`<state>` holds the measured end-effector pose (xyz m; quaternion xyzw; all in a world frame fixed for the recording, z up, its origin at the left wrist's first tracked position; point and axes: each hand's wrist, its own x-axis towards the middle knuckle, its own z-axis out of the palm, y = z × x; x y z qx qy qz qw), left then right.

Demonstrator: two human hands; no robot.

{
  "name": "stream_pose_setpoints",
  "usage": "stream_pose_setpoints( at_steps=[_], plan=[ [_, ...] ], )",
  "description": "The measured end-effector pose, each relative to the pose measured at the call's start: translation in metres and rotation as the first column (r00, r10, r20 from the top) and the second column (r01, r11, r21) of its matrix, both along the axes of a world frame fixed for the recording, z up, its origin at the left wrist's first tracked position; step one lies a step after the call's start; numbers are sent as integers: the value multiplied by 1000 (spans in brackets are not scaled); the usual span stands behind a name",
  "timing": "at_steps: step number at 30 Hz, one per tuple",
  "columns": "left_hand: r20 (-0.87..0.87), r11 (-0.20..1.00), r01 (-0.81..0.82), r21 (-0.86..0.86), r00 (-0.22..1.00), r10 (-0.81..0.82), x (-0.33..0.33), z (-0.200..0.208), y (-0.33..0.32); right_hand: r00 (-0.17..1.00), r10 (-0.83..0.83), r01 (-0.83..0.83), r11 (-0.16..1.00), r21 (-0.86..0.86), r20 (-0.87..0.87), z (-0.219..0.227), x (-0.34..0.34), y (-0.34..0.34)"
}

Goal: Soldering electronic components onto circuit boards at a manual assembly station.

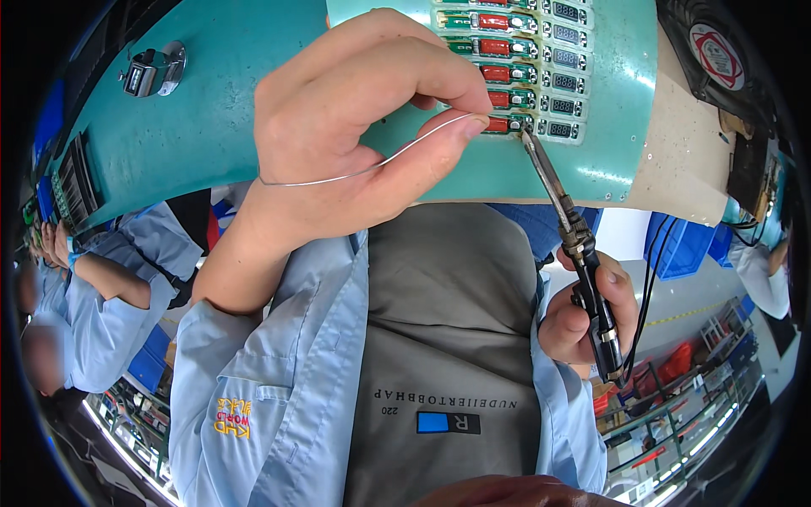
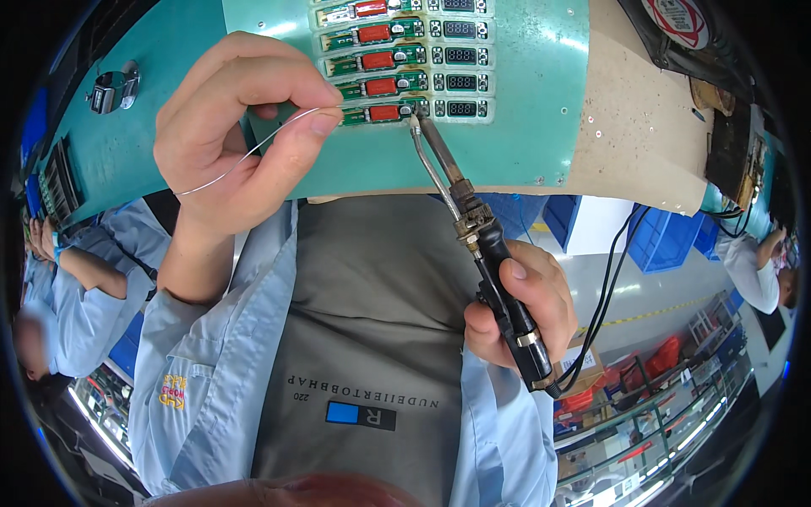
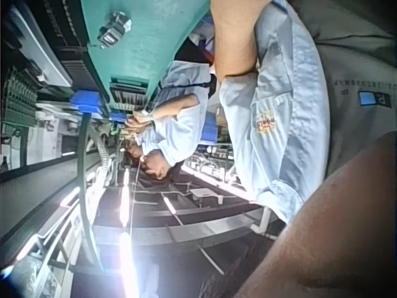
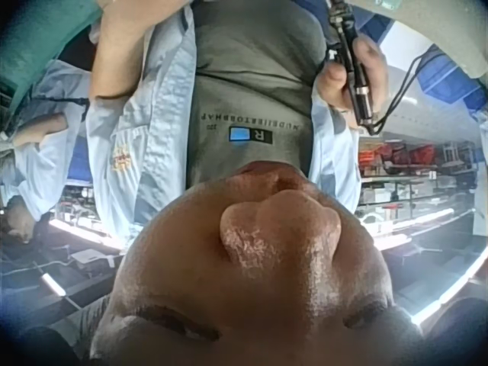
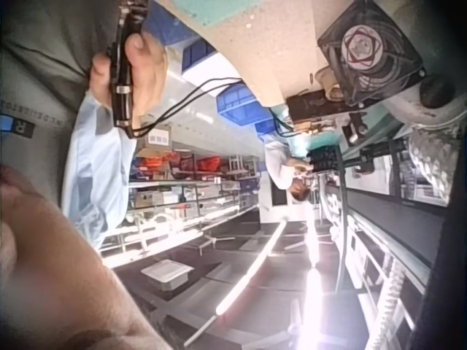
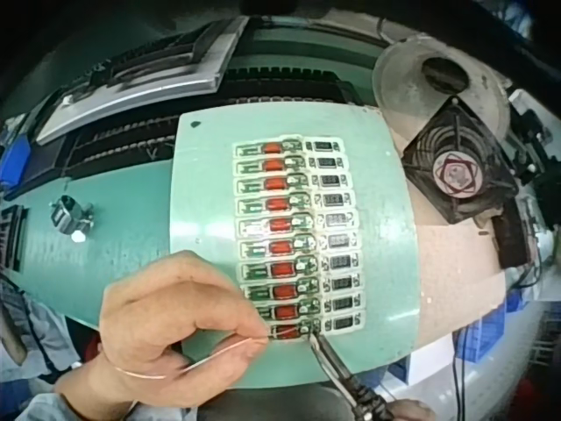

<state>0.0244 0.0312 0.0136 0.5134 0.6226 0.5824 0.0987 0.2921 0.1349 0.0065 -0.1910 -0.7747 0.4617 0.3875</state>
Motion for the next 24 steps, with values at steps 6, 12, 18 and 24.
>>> stream_pose_setpoints(
  at_steps=[6,12,18,24],
  plan=[
    [-11,1000,8,7,1000,-8,-1,0,0,1000,-2,2,1000,11,-9,0,-1,-2],
    [-13,1000,22,8,1000,-21,0,-3,4,1000,-4,4,1000,28,-1,1,-2,-1],
    [-33,1000,1,-10,999,-1,0,-1,2,1000,-11,11,1000,27,-7,0,-2,-1],
    [-5,1000,-10,15,1000,10,-1,-4,0,999,-1,3,999,53,-45,-3,-4,1]
  ],
)
